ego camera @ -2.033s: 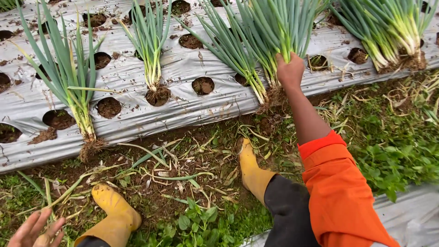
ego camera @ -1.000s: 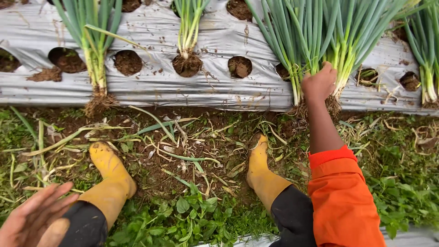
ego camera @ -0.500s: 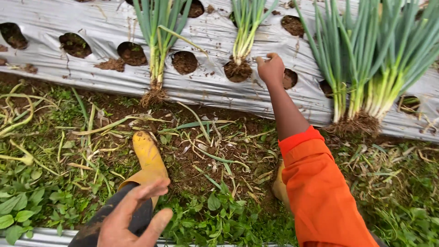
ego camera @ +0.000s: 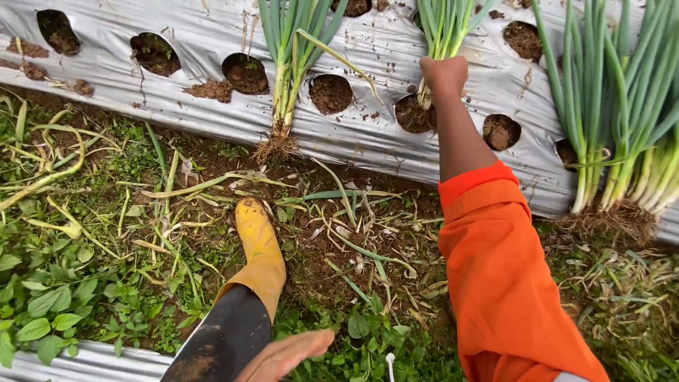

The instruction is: The person pulls green onions from the ground, cleans the roots by hand, and arranges them into bundles. The person handles the onions directly without tools, placing the finished bundles on the ground beside them.

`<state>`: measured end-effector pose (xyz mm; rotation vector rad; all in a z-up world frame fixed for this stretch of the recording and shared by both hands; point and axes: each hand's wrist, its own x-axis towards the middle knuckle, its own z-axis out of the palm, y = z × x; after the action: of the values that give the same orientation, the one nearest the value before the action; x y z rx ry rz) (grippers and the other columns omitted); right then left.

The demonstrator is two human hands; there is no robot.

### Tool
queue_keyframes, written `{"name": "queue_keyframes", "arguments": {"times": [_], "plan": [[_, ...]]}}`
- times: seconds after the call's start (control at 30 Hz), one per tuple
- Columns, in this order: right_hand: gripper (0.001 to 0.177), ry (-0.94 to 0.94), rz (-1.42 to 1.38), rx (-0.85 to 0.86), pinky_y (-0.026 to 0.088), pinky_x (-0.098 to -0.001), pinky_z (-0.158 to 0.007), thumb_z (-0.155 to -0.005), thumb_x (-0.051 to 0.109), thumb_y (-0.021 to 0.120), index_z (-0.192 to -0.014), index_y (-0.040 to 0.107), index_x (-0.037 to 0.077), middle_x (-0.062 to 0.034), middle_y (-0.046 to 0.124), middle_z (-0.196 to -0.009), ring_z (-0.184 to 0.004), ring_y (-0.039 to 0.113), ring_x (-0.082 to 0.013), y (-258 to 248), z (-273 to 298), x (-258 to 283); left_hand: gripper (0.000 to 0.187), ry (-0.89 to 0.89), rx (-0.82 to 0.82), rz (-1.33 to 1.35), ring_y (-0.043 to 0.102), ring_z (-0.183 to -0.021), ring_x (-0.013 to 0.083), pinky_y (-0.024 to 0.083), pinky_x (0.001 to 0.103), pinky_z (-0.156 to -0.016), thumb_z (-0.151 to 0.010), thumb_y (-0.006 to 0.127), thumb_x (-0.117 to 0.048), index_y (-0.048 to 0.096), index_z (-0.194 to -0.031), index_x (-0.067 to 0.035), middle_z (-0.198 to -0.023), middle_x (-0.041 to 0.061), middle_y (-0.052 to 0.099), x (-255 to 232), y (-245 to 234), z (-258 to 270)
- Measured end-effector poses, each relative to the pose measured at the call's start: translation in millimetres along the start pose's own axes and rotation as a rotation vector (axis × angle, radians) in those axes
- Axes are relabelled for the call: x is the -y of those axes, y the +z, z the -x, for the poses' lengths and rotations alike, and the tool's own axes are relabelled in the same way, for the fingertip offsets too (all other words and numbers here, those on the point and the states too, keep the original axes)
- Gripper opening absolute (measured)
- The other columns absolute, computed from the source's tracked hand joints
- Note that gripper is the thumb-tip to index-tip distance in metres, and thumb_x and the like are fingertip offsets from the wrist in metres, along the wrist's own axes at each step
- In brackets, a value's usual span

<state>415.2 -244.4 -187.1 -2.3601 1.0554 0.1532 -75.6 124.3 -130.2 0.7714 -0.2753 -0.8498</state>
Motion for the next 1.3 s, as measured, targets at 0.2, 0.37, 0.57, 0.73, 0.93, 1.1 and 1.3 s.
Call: {"name": "queue_keyframes", "arguments": {"times": [0.2, 0.37, 0.57, 0.73, 0.93, 1.1, 1.3], "plan": [[0.03, -0.014, -0.649, 0.104, 0.03, -0.0347, -0.067, -0.077, 0.036, 0.066, -0.093, 0.056, 0.012, 0.0006, 0.041, -0.077, -0.07, 0.034, -0.0131, -123.9, 84.5, -21.3, 0.068, -0.115, -0.812, -0.904, 0.08, -0.115, 0.0075, 0.058, 0.045, -0.103, -0.075, 0.065, -0.065, 0.07, -0.133, -0.03, -0.13, -0.011, 0.083, -140.4, 135.4, -55.0], [0.016, -0.198, -0.919, 0.402, 0.046, -0.0393, -0.057, -0.076, 0.021, 0.056, -0.089, 0.053, 0.013, -0.007, 0.052, -0.093, -0.076, 0.055, -0.0221, -236.7, 218.6, -71.3, 0.051, -0.095, -0.81, -0.867, 0.073, -0.116, 0.0114, 0.056, 0.034, -0.102, -0.083, 0.069, -0.035, 0.067, -0.132, -0.021, -0.13, -0.004, 0.076, -137.3, 133.3, -71.6], [0.057, -0.345, -1.02, 0.67, 0.047, -0.0538, -0.089, -0.076, 0.01, 0.055, -0.133, 0.05, 0.003, -0.0144, 0.054, -0.104, -0.097, 0.055, -0.0338, -219.5, 307.5, -192.6, 0.075, -0.07, -0.685, -0.737, 0.056, -0.136, 0.0405, 0.042, 0.055, -0.117, -0.09, 0.074, -0.036, 0.045, -0.149, 0.001, -0.147, 0.023, 0.056, -128.4, 178.6, -95.4], [0.056, -0.502, -0.628, 0.725, 0.051, -0.0541, -0.094, -0.076, 0.013, 0.077, -0.128, 0.061, -0.001, -0.0223, 0.063, -0.108, -0.103, 0.062, -0.0368, -193.5, 379.5, -243.3, 0.106, -0.085, -0.665, -0.666, 0.041, -0.146, 0.0398, 0.036, 0.058, -0.12, -0.085, 0.076, -0.056, 0.022, -0.159, -0.002, -0.158, 0.024, 0.037, -101.1, 212.5, -122.4], [0.051, -0.733, -0.717, 0.728, 0.056, -0.0487, -0.085, -0.081, 0.021, 0.087, -0.122, 0.061, 0.004, -0.0132, 0.064, -0.1, -0.096, 0.064, -0.0281, -177.8, 414.3, -256.2, 0.085, 0.049, -0.802, -0.641, 0.037, -0.143, 0.051, 0.03, 0.068, -0.119, -0.099, 0.063, -0.042, 0.02, -0.155, 0.005, -0.151, 0.033, 0.038, -49.7, 220.6, -119.3], [0.054, -0.639, -0.868, 0.516, 0.056, -0.0505, -0.087, -0.078, 0.023, 0.09, -0.121, 0.064, 0.004, -0.0151, 0.068, -0.101, -0.097, 0.066, -0.0295, -165.2, 405.4, -281.5, 0.083, -0.041, -0.728, -0.907, 0.036, -0.144, 0.0494, 0.026, 0.064, -0.122, -0.098, 0.063, -0.046, 0.024, -0.157, -0.003, -0.154, 0.028, 0.041, -46.0, 219.1, -125.5], [0.059, -0.539, -1.0, 0.225, 0.057, -0.0533, -0.09, -0.074, 0.027, 0.095, -0.121, 0.068, 0.004, -0.0178, 0.074, -0.102, -0.098, 0.07, -0.0316, -173.1, 377.8, -282.0, 0.111, -0.104, -0.559, -1.066, 0.031, -0.151, 0.0425, 0.021, 0.065, -0.124, -0.079, 0.08, -0.06, 0.026, -0.159, -0.006, -0.161, 0.022, 0.036, -104.9, 207.6, -130.1]]}}
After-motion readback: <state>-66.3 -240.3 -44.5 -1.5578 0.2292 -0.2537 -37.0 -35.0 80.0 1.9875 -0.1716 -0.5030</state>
